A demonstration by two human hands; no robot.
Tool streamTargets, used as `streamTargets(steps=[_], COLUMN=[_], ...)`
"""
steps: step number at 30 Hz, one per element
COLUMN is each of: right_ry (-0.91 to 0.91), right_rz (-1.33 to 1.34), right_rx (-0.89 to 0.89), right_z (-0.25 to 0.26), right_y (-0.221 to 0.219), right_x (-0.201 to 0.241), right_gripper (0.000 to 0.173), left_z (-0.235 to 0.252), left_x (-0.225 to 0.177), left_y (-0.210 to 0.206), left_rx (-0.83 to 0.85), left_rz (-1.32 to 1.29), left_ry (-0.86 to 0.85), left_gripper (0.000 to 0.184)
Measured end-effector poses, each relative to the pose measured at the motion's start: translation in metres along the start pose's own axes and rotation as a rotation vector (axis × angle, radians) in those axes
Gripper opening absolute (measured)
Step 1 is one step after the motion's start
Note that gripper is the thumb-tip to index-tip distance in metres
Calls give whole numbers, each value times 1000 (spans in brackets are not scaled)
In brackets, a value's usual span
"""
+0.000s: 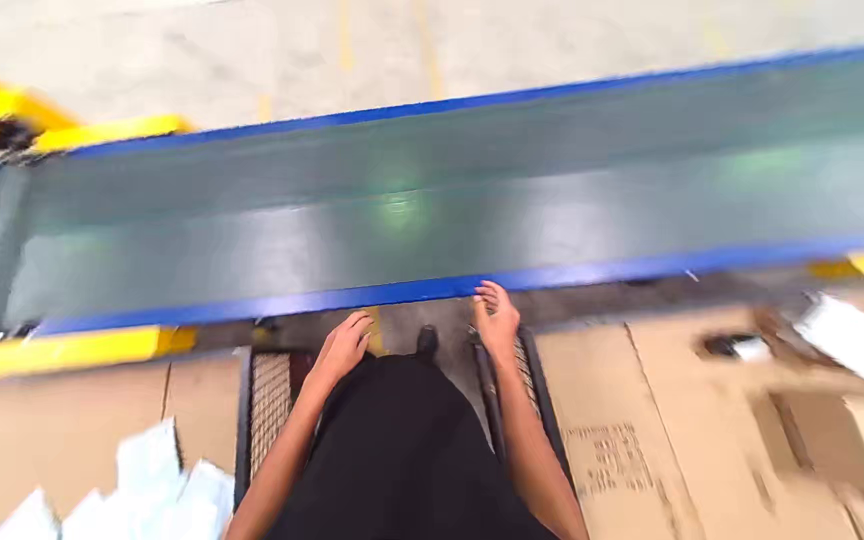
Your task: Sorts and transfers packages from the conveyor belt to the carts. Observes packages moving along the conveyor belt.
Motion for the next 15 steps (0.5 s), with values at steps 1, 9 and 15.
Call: streamTargets(steps=[1,9,15], right_ry=[56,441,553], right_rz=[-39,-267,-495], right_rx=[75,513,851], right_z=[10,39,37], right_y=[-16,-158,-238], right_x=[10,79,100], right_gripper=[39,50,43], left_z=[-14,-185,-244], left_x=[22,147,153], left_y=[7,13,-9], left_rx=[-3,-449,-490], left_rz=[-10,-117,-183], left_ry=[99,855,1105], left_gripper=[35,43,44])
Point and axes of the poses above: each hand's wrist, its own z-axis towards the middle knuckle, its own y-axis out of the back of the hand, x = y × z, the point moved 2 cm from there along z, towards the middle knuckle, and after that the axes turned 11 degrees about z, right-handed, at the moved point
